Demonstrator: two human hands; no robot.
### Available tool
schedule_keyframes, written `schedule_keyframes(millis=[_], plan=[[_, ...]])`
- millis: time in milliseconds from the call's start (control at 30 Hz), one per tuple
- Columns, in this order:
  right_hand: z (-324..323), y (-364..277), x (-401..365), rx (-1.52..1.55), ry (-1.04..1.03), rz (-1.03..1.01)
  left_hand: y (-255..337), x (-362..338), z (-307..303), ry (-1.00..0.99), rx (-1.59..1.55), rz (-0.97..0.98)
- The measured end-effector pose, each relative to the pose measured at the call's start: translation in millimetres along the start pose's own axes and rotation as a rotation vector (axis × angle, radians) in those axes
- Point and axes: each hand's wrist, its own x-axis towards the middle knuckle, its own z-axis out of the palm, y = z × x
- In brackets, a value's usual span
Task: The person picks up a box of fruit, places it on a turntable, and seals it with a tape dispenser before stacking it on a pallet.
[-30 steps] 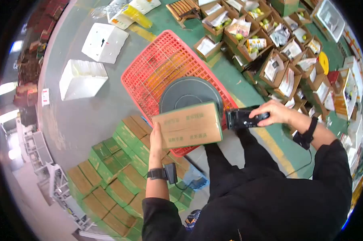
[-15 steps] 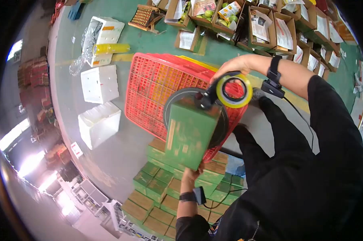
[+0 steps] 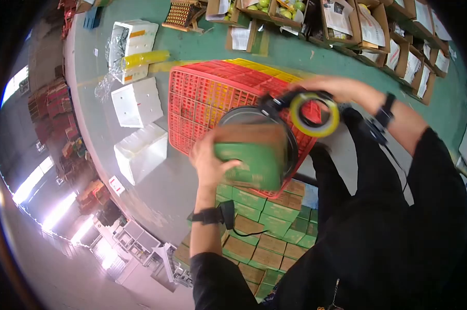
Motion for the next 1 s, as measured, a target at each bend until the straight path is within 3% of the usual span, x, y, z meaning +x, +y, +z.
schedule_keyframes(millis=[33,100,133,200,233,333,400,467,500,533,567,600,633,667,700,733,900,1000], plan=[[6,10,-25,0.014,0.026,0.095,-16,-22,20,0.146,-0.022,-0.237],[17,30,-75,0.048,0.084,0.284,-10,-64,48,0.008,-0.259,-0.785],[24,59,-82,0.056,0.061,0.245,10,-85,62,0.073,-0.202,-0.777],[53,115,-69,-0.052,-0.121,0.409,46,-118,94,0.133,-0.323,-0.993],[80,101,-56,0.099,-0.095,0.58,70,-118,93,0.212,-0.368,-1.113],[107,144,-8,-0.523,-0.336,0.246,75,-115,86,0.195,-0.634,-1.164],[93,101,-24,-0.525,-0.317,0.269,58,-130,107,0.296,-0.651,-1.135],[65,29,-48,-0.387,-0.275,0.255,51,-130,121,0.669,-1.741,-1.214],[58,18,-51,-0.352,-0.152,0.167,48,-136,137,0.693,-2.011,-1.321],[66,18,-40,-0.448,-0.028,-0.081,49,-145,151,0.603,-2.226,-1.284],[87,17,-25,-0.444,0.101,-0.07,53,-151,165,0.461,-2.396,-1.175],[103,31,1,-0.684,0.179,-0.348,55,-154,170,0.338,-2.511,-1.055],[114,54,29,-0.814,0.215,-0.43,55,-157,175,0.237,-2.588,-0.946],[133,56,44,-0.951,0.198,-0.225,50,-158,173,0.165,-2.641,-0.861],[143,54,62,-0.779,0.305,-0.483,44,-157,170,0.132,-2.645,-0.822],[147,53,64,-0.793,0.272,-0.395,40,-161,167,0.087,-2.645,-0.798],[192,-6,69,-0.658,0.247,-0.545,37,-179,151,-0.086,-2.62,-0.639],[176,-7,90,-0.735,0.231,-0.339,31,-189,143,-0.18,-2.469,-0.583]])
